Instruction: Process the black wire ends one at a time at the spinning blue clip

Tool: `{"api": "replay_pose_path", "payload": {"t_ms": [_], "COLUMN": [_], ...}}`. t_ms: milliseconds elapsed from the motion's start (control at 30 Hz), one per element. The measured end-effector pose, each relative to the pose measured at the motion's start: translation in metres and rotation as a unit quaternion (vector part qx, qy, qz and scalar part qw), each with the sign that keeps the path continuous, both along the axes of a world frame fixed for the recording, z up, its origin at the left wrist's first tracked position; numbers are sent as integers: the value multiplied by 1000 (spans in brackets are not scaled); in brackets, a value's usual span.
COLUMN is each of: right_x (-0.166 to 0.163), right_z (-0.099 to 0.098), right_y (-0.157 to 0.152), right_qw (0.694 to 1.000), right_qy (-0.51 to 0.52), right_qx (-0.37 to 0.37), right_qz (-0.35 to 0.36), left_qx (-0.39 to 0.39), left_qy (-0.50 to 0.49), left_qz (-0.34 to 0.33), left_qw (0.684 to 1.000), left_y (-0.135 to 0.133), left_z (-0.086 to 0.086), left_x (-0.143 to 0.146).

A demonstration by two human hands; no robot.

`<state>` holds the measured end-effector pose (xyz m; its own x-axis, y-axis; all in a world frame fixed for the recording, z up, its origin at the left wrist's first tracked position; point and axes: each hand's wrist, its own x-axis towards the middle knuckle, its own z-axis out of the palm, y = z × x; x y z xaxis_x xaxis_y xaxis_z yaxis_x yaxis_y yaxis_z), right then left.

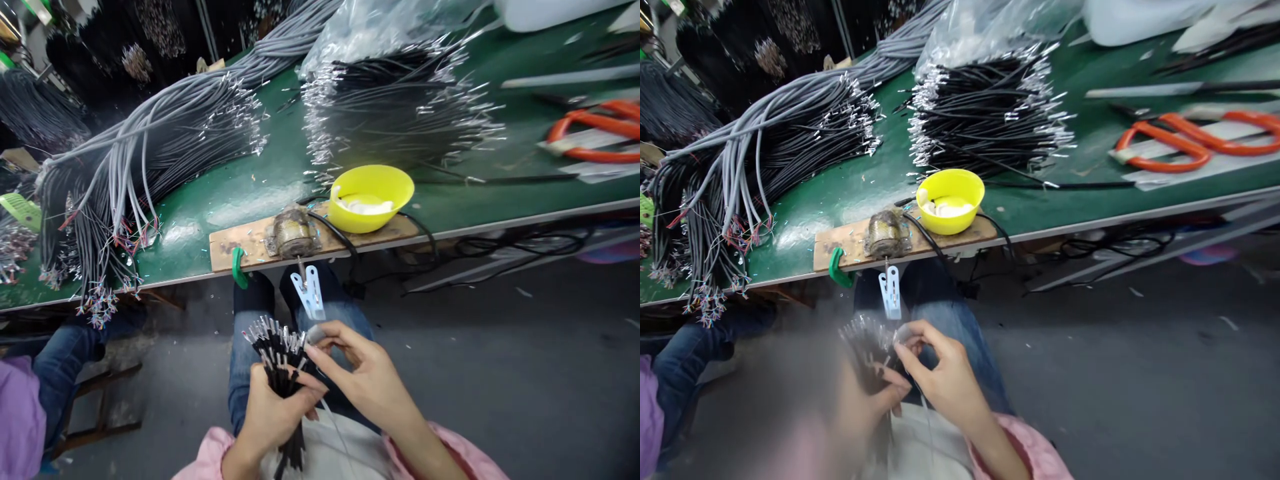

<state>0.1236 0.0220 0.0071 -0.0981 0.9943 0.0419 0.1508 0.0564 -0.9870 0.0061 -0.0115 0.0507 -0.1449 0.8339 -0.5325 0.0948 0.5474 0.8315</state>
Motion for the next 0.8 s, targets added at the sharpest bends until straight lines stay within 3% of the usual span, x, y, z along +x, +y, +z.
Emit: {"api": "replay_pose_path", "payload": {"t_ms": [333, 567, 800], "right_x": [-2, -3, -4], "right_z": [1, -2, -6], "right_y": [-5, -6, -4], "right_qw": [977, 983, 981], "right_qy": [-22, 26, 59], "right_qx": [212, 179, 186], "right_qz": [-14, -15, -22], "left_qx": [14, 100, 40], "left_qy": [-32, -76, -147], "left_qz": [8, 66, 79], "left_qw": [999, 990, 985], "left_y": [0, -4, 4], "left_z": [-17, -34, -20], "left_x": [-3, -5, -6]}}
